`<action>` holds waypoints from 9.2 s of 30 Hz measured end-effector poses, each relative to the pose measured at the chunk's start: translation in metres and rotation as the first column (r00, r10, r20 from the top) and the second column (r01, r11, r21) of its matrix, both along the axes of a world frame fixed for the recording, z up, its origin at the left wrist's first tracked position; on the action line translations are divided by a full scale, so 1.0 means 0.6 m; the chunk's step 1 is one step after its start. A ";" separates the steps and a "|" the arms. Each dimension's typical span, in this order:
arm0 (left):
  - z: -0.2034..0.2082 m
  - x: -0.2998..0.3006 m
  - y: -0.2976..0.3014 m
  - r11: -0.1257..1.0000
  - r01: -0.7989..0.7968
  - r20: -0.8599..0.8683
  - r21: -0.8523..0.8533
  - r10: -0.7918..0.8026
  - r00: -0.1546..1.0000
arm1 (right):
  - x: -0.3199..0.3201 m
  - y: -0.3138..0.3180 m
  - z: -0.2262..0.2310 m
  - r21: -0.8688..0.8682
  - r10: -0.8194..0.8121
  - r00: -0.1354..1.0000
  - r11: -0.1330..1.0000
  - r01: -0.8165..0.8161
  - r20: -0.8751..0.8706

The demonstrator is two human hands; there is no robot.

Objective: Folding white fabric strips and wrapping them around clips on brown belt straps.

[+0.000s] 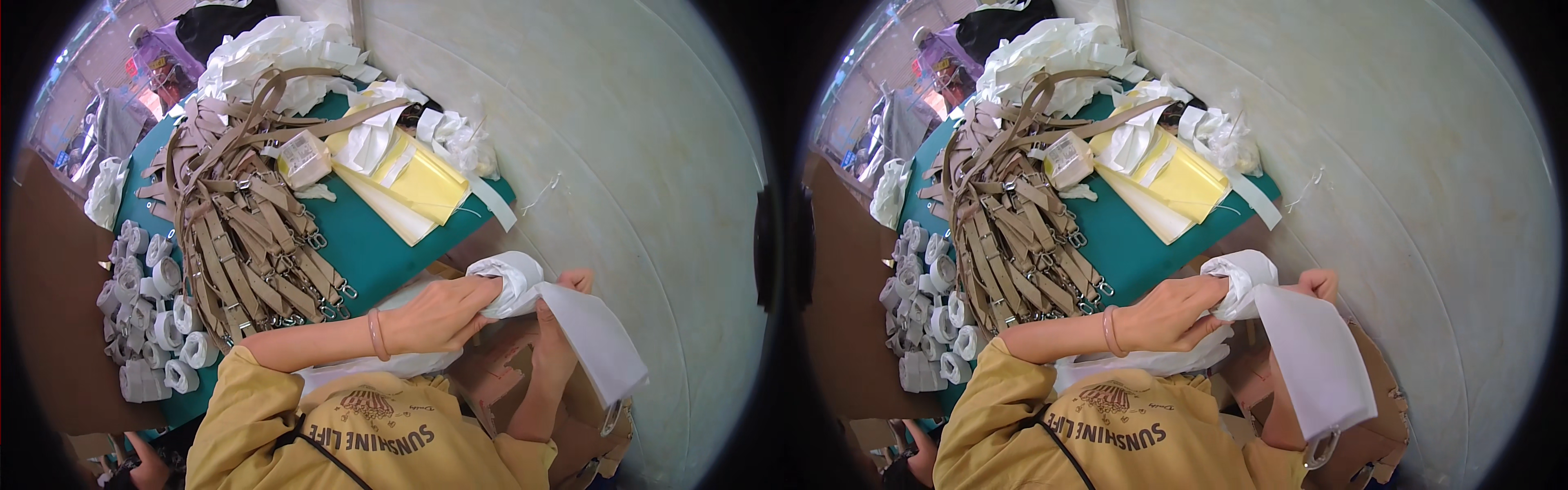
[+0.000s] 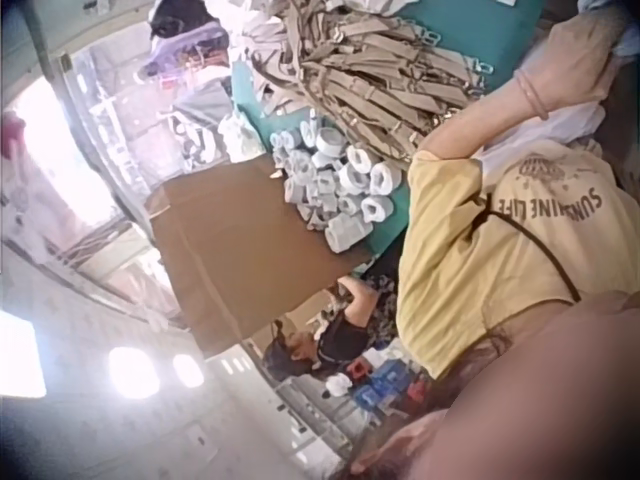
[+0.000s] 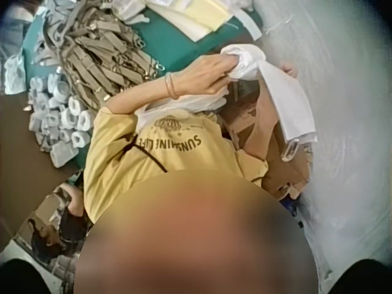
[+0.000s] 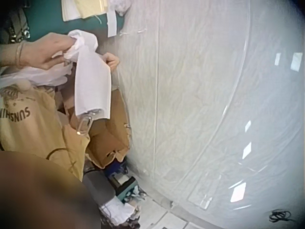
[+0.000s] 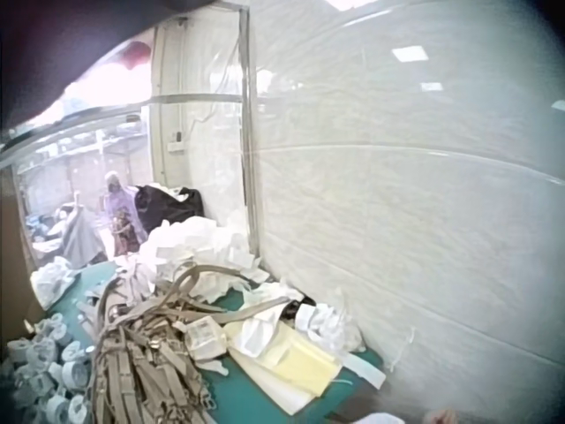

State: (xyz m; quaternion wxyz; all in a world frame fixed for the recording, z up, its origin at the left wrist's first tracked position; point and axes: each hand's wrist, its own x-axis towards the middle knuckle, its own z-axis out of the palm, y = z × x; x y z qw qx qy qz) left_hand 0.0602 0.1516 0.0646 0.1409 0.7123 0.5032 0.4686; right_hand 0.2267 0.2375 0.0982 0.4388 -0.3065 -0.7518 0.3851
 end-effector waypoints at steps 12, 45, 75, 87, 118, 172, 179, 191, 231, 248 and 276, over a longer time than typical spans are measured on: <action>-0.001 -0.029 -0.010 0.981 -0.030 -0.323 0.194 0.093 0.942 | -0.058 -0.016 0.011 -0.574 0.132 0.910 0.737 -0.356 -0.393; -0.114 -0.132 -0.067 0.910 -0.057 0.710 -0.411 0.358 0.607 | -0.220 -0.035 -0.140 0.311 0.289 0.931 0.884 -0.349 0.224; -0.225 -0.330 0.250 0.601 -0.790 -0.045 0.120 0.798 0.600 | -0.310 0.223 -0.197 -0.199 0.290 0.552 0.955 -0.219 0.782; -0.270 -0.346 0.349 0.507 -0.861 0.143 0.044 0.849 0.508 | -0.413 0.143 -0.276 -0.020 -0.147 0.830 0.982 0.186 0.538; -0.283 -0.353 0.352 0.507 -0.854 0.143 0.118 0.842 0.520 | -0.358 0.088 -0.199 -0.267 -0.029 0.957 0.957 0.110 0.289; -0.003 -0.358 0.204 0.841 -0.259 0.570 -0.476 0.518 0.638 | -0.312 0.175 0.047 -0.593 0.406 0.900 0.690 -0.414 -0.156; 0.031 -0.302 0.095 0.815 -0.216 0.463 -0.538 0.499 0.732 | -0.351 0.119 0.038 -0.319 0.544 0.837 0.784 -0.532 -0.057; -0.037 -0.232 0.039 0.847 -0.192 0.587 -0.495 0.489 0.645 | -0.344 0.066 -0.003 -0.291 0.397 0.915 0.885 -0.363 0.067; -0.037 -0.165 -0.015 0.875 -0.314 0.899 -0.369 0.422 0.118 | -0.346 -0.013 -0.083 -0.518 0.142 0.935 0.800 -0.303 -0.326; -0.028 -0.139 -0.014 0.869 -0.452 0.947 -0.202 0.292 0.137 | -0.349 -0.054 -0.055 -0.455 0.084 0.851 0.815 -0.358 -0.519; -0.040 -0.161 -0.036 0.893 -0.420 0.778 -0.163 0.378 0.502 | -0.312 0.022 -0.010 0.059 0.488 0.873 0.871 -0.488 0.024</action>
